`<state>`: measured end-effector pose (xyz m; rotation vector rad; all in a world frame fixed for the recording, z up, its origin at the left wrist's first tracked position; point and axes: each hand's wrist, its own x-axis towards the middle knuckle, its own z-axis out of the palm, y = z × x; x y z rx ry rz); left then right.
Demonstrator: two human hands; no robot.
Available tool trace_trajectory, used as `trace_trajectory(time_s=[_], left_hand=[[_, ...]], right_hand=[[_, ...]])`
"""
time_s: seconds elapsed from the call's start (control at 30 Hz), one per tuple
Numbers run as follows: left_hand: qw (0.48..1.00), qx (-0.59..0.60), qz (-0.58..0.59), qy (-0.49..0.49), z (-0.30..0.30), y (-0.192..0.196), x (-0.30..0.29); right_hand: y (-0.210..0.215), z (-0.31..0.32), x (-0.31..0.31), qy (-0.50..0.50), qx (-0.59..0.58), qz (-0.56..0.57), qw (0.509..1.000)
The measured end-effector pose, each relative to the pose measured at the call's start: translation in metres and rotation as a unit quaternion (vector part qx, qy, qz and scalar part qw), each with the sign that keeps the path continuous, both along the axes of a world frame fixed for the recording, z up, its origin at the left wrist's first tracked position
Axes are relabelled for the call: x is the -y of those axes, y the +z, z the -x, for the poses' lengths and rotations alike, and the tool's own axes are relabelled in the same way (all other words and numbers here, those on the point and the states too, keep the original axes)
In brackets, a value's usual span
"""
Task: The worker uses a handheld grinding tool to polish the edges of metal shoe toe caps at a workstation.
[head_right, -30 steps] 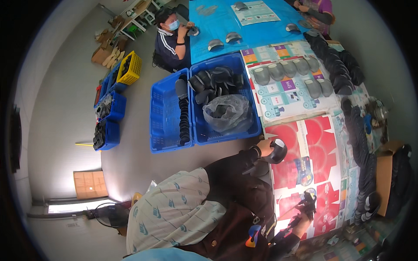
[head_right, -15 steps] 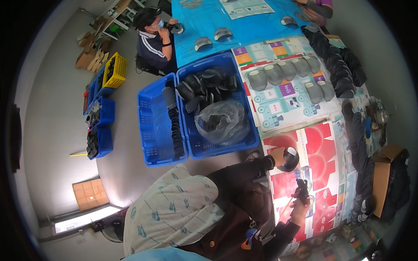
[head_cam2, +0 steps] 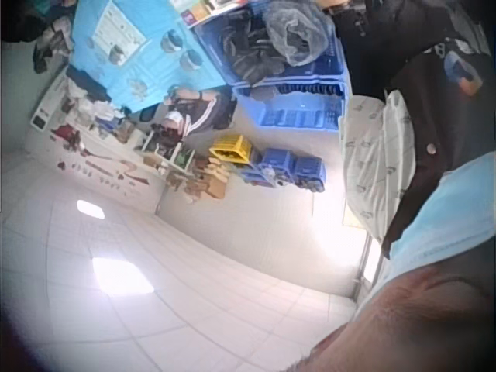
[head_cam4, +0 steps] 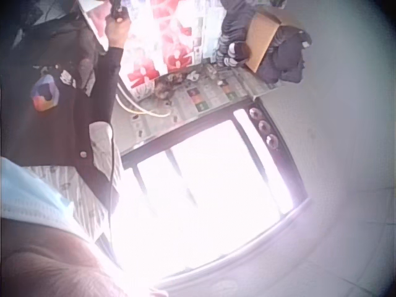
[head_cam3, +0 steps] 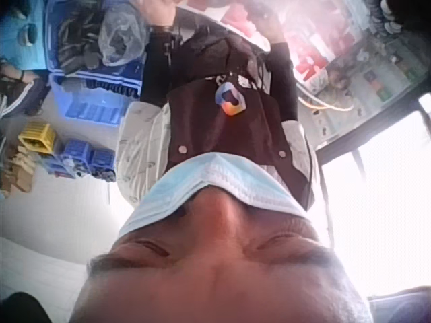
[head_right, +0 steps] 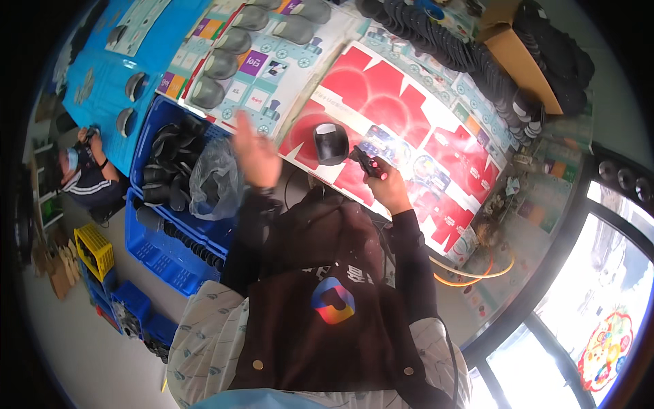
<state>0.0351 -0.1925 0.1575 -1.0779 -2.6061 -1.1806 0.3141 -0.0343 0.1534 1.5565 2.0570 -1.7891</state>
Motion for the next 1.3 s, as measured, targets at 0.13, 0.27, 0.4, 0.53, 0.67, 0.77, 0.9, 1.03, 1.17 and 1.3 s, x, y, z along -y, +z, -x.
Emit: trace_trajectory(time_s=[0.13,0.27,0.4,0.53,0.67,0.77,0.9,1.03,1.17,1.3], left_hand=[[0.942,-0.297,-0.094,0.125,0.077,0.122,0.033],[0.907,-0.373,-0.096,0.173,0.119,0.143,0.048],[0.973,-0.205,0.007,0.106,0.115,0.096,0.050],[0.931,0.346,0.090,-0.072,0.030,-0.025,0.008],[0.882,0.458,0.058,-0.095,-0.041,-0.121,-0.020],[0.803,0.595,-0.001,-0.029,-0.060,-0.147,-0.031],[0.857,0.512,0.025,-0.053,-0.060,-0.149,-0.032],[0.846,0.530,0.021,-0.043,-0.060,-0.155,-0.032],[0.840,0.542,0.017,-0.032,-0.063,-0.160,-0.036],[0.832,0.553,-0.007,-0.044,-0.069,-0.149,-0.043]], right_hand=[[-0.001,0.003,-0.006,0.006,-0.034,-0.056,0.998],[-0.004,0.006,-0.009,0.027,-0.010,-0.024,0.999],[0.000,0.019,-0.011,0.047,0.015,-0.046,0.998],[0.005,0.042,-0.015,0.094,0.044,-0.057,0.993],[0.005,0.061,-0.013,0.122,0.033,-0.083,0.989],[0.005,0.065,-0.013,0.132,0.010,-0.105,0.986],[0.009,0.065,-0.013,0.105,0.026,-0.150,0.983],[0.007,0.067,-0.014,0.108,-0.015,-0.140,0.984],[0.005,0.066,-0.020,0.091,0.049,-0.181,0.978],[0.009,0.058,-0.020,0.090,0.014,-0.161,0.983]])
